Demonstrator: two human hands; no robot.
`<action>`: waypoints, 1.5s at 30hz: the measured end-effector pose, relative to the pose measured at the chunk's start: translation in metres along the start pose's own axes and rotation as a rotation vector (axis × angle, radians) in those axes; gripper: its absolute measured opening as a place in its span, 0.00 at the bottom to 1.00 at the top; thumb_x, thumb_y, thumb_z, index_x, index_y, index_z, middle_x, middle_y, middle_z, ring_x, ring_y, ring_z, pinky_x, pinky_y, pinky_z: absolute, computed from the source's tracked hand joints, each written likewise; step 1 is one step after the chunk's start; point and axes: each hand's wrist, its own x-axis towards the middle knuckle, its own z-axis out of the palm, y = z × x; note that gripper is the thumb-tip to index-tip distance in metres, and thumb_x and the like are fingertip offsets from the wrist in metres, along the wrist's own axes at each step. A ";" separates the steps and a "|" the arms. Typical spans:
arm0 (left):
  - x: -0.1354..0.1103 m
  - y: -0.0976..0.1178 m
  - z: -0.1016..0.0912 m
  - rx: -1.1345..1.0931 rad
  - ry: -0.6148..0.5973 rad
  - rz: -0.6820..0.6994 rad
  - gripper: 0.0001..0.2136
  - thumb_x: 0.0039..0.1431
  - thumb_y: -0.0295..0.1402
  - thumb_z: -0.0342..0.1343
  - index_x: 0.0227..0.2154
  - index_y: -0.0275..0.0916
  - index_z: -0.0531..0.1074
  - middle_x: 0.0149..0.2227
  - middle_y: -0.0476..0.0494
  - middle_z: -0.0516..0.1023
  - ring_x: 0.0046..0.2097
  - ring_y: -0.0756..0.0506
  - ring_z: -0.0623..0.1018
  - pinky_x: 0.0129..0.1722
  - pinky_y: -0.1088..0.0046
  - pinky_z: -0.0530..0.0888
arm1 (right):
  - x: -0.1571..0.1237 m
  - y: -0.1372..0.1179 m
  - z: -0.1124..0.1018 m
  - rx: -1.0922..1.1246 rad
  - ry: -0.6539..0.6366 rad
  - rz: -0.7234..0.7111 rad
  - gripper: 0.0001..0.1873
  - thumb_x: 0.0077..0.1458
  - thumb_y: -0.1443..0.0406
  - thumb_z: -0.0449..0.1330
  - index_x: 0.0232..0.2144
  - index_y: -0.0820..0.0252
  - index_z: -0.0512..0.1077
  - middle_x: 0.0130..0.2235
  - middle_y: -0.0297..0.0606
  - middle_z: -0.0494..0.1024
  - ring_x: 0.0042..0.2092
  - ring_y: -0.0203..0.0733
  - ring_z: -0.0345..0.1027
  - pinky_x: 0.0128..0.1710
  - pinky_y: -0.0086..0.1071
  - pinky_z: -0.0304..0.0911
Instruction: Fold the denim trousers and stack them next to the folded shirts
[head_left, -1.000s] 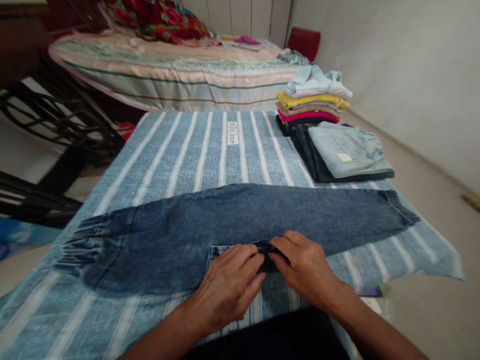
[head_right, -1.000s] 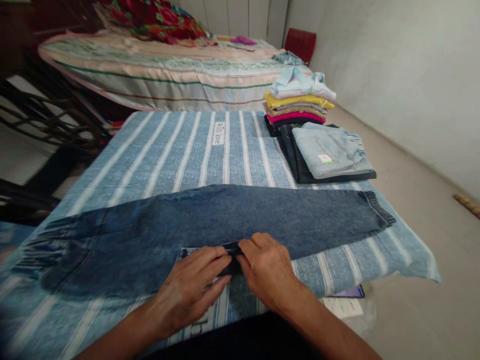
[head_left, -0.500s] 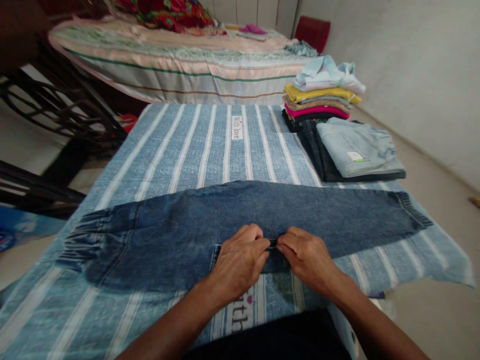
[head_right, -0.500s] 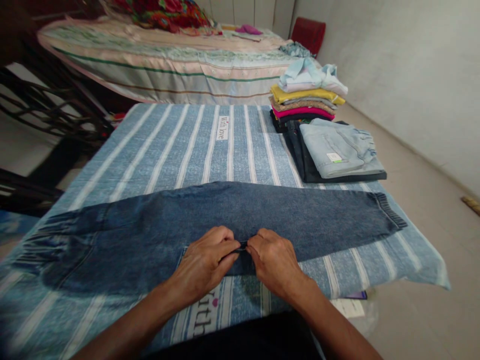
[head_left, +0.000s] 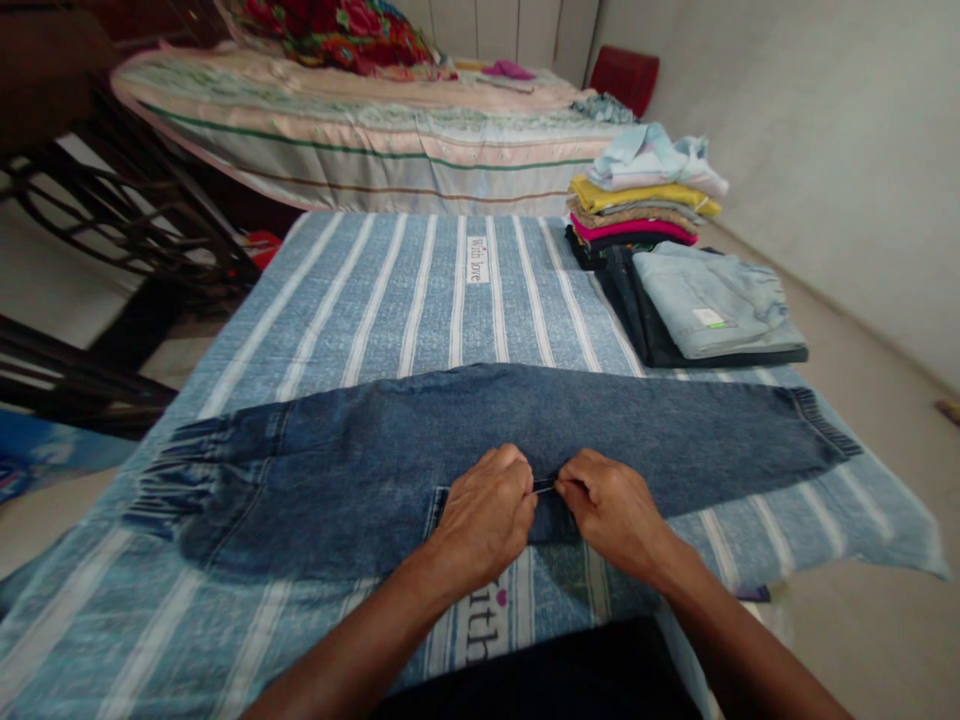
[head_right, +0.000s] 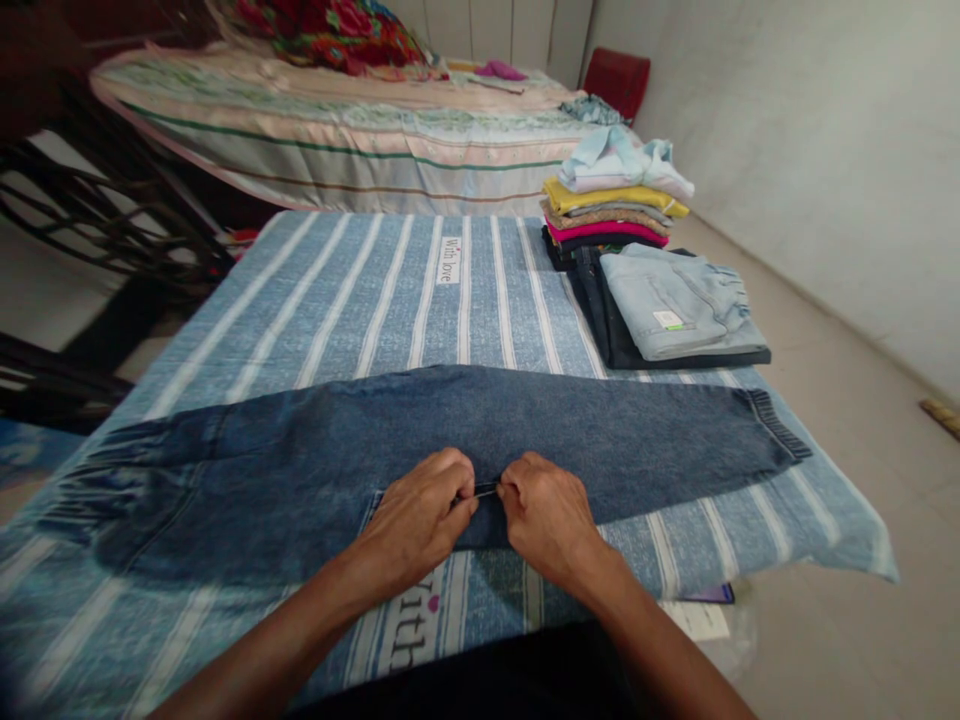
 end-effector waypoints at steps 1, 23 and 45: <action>0.001 0.000 -0.001 -0.008 -0.010 -0.009 0.03 0.56 0.27 0.47 0.28 0.38 0.62 0.32 0.47 0.66 0.36 0.48 0.68 0.36 0.71 0.65 | 0.000 0.000 0.000 -0.001 0.004 0.009 0.10 0.56 0.69 0.52 0.23 0.58 0.66 0.28 0.34 0.69 0.30 0.36 0.64 0.31 0.29 0.53; -0.009 0.000 0.017 0.317 0.220 0.087 0.08 0.57 0.21 0.44 0.32 0.38 0.66 0.36 0.43 0.69 0.40 0.46 0.70 0.40 0.69 0.72 | 0.000 0.003 0.012 -0.062 0.119 0.024 0.08 0.54 0.69 0.55 0.25 0.57 0.71 0.29 0.34 0.72 0.31 0.37 0.67 0.30 0.29 0.54; -0.023 0.002 0.033 0.338 0.346 0.288 0.11 0.58 0.24 0.46 0.41 0.34 0.71 0.46 0.39 0.74 0.45 0.42 0.72 0.43 0.64 0.72 | -0.044 0.004 0.033 0.059 0.470 -0.091 0.07 0.53 0.63 0.60 0.32 0.58 0.66 0.38 0.42 0.72 0.41 0.44 0.67 0.41 0.38 0.65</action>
